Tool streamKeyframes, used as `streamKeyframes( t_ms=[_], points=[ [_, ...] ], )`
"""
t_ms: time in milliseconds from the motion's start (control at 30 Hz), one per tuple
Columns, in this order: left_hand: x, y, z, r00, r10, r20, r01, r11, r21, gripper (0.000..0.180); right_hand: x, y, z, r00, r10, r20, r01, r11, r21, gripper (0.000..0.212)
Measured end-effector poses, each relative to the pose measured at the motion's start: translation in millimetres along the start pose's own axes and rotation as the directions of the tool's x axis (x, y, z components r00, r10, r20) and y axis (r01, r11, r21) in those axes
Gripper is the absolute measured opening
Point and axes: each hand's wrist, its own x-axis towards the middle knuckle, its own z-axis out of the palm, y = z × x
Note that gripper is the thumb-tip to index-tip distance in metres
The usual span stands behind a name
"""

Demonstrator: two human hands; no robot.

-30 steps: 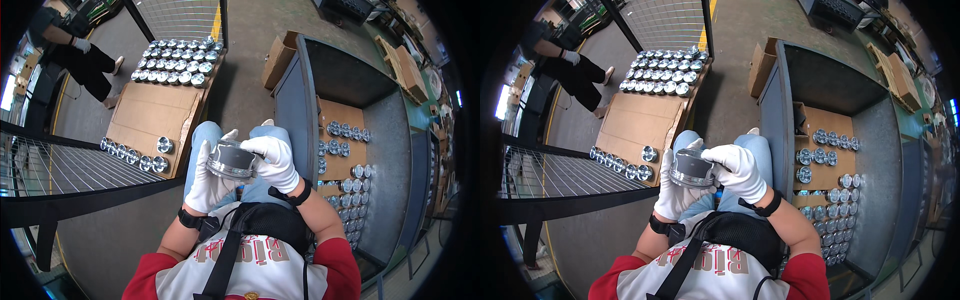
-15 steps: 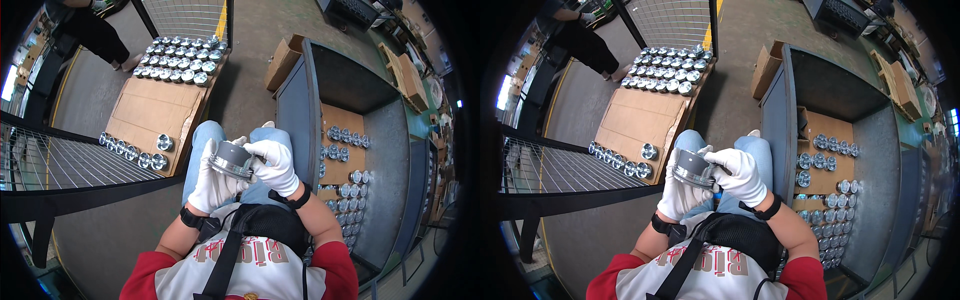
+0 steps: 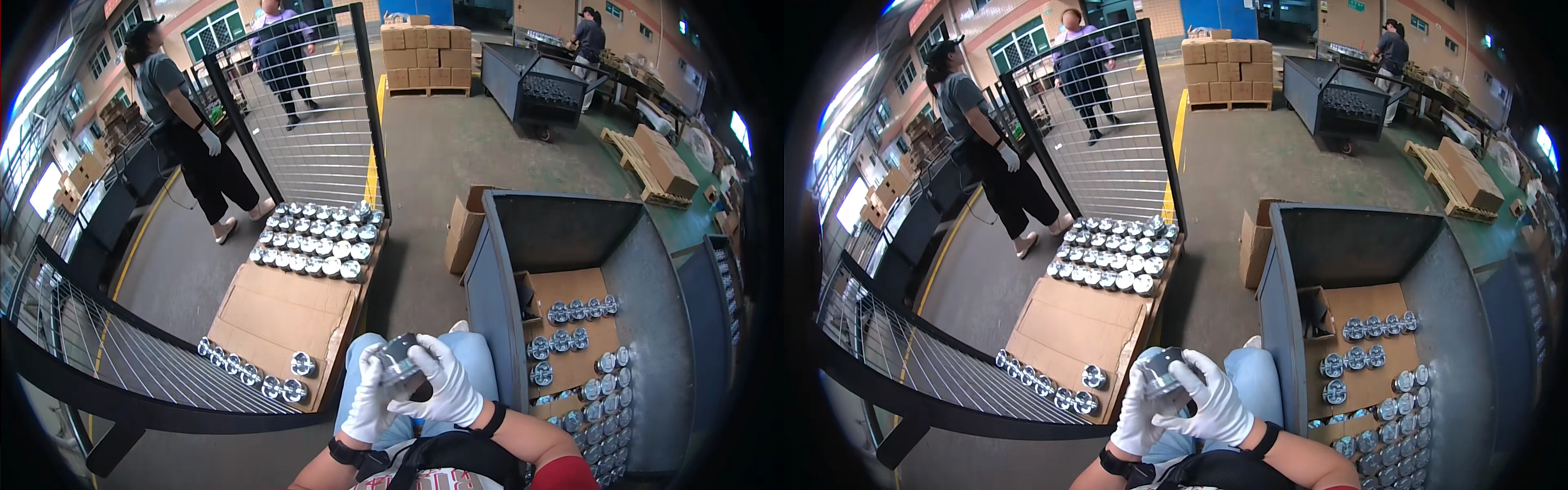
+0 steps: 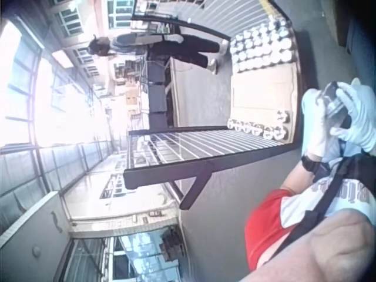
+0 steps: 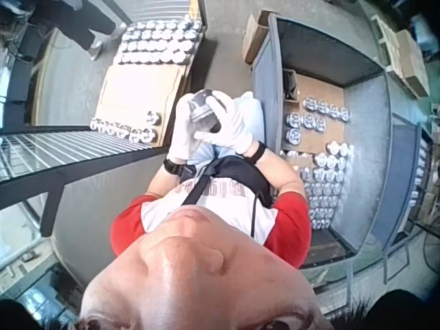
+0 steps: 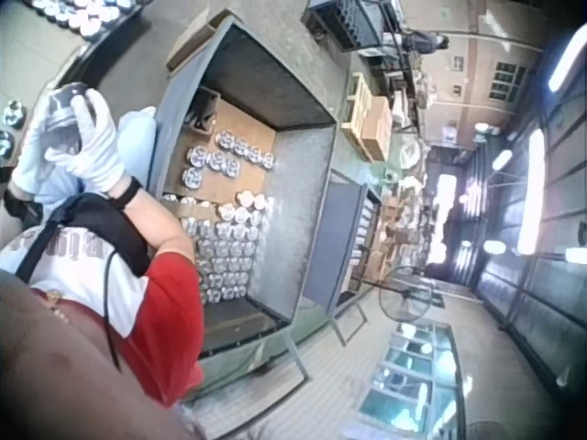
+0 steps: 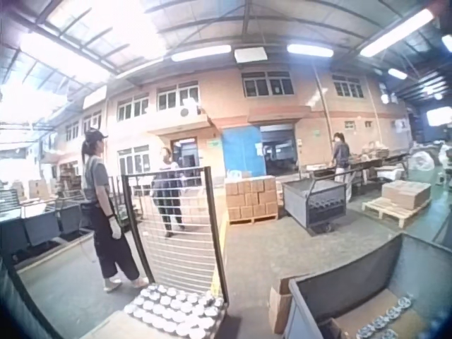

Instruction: Inspecting metal pistons for defects and placing them into organized trays or cartons.

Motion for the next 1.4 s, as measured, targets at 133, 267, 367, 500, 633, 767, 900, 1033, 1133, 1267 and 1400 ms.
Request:
streamKeyframes(
  t_ms=[133,267,367,500,633,767,900,1033,1133,1267,1400],
  points=[
    [-1.9,0.3,10.0,0.994,-0.017,0.104,0.001,0.988,0.152,0.057,-4.3,12.3,5.8,0.988,0.003,-0.154,-0.016,0.996,-0.082,0.097],
    [1.3,5.8,10.9,0.979,-0.067,0.194,0.020,0.971,0.238,0.066,6.5,4.0,-8.8,0.973,0.146,-0.181,-0.145,0.989,0.018,0.098],
    [4.1,15.7,12.4,0.926,-0.149,0.347,0.001,0.920,0.392,0.086,9.9,-4.6,-14.7,0.922,0.325,-0.210,-0.262,0.923,0.281,0.099],
    [6.7,21.3,20.1,0.866,-0.196,0.461,0.019,0.933,0.361,0.093,9.1,7.5,-51.9,0.916,0.327,-0.234,-0.289,0.940,0.182,0.088],
    [36.5,27.8,10.5,0.886,-0.291,0.362,0.009,0.790,0.613,0.062,19.2,4.5,-122.3,0.765,0.495,-0.413,-0.185,0.782,0.595,0.076],
    [37.6,25.6,-42.1,0.974,-0.209,0.089,0.025,0.487,0.873,0.043,4.8,7.7,-197.5,0.676,0.407,-0.614,-0.244,0.910,0.335,0.071],
    [47.1,-1.8,-148.0,0.989,-0.137,0.050,-0.066,-0.115,0.991,0.034,-84.4,68.9,-226.5,0.453,0.593,-0.666,-0.457,0.796,0.398,0.064],
    [44.3,-29.2,-186.5,0.990,0.073,0.121,-0.116,-0.069,0.991,0.021,-181.7,104.2,-201.0,0.048,0.923,-0.382,-0.816,0.257,0.517,0.057],
    [51.1,-35.5,-185.0,0.991,0.090,0.097,-0.096,-0.019,0.995,0.015,-261.6,161.2,-141.8,-0.032,0.982,-0.184,-0.904,0.050,0.425,0.062],
    [51.4,-31.7,-183.3,0.990,0.102,0.092,-0.081,-0.111,0.991,0.014,-258.3,223.5,-83.0,-0.091,0.972,-0.218,-0.996,-0.083,0.043,0.069],
    [49.0,-32.4,-169.4,0.996,0.088,-0.003,0.003,-0.008,1.000,0.013,-213.3,268.7,-66.4,-0.107,0.962,-0.249,-0.993,-0.117,-0.025,0.076]
  ],
)
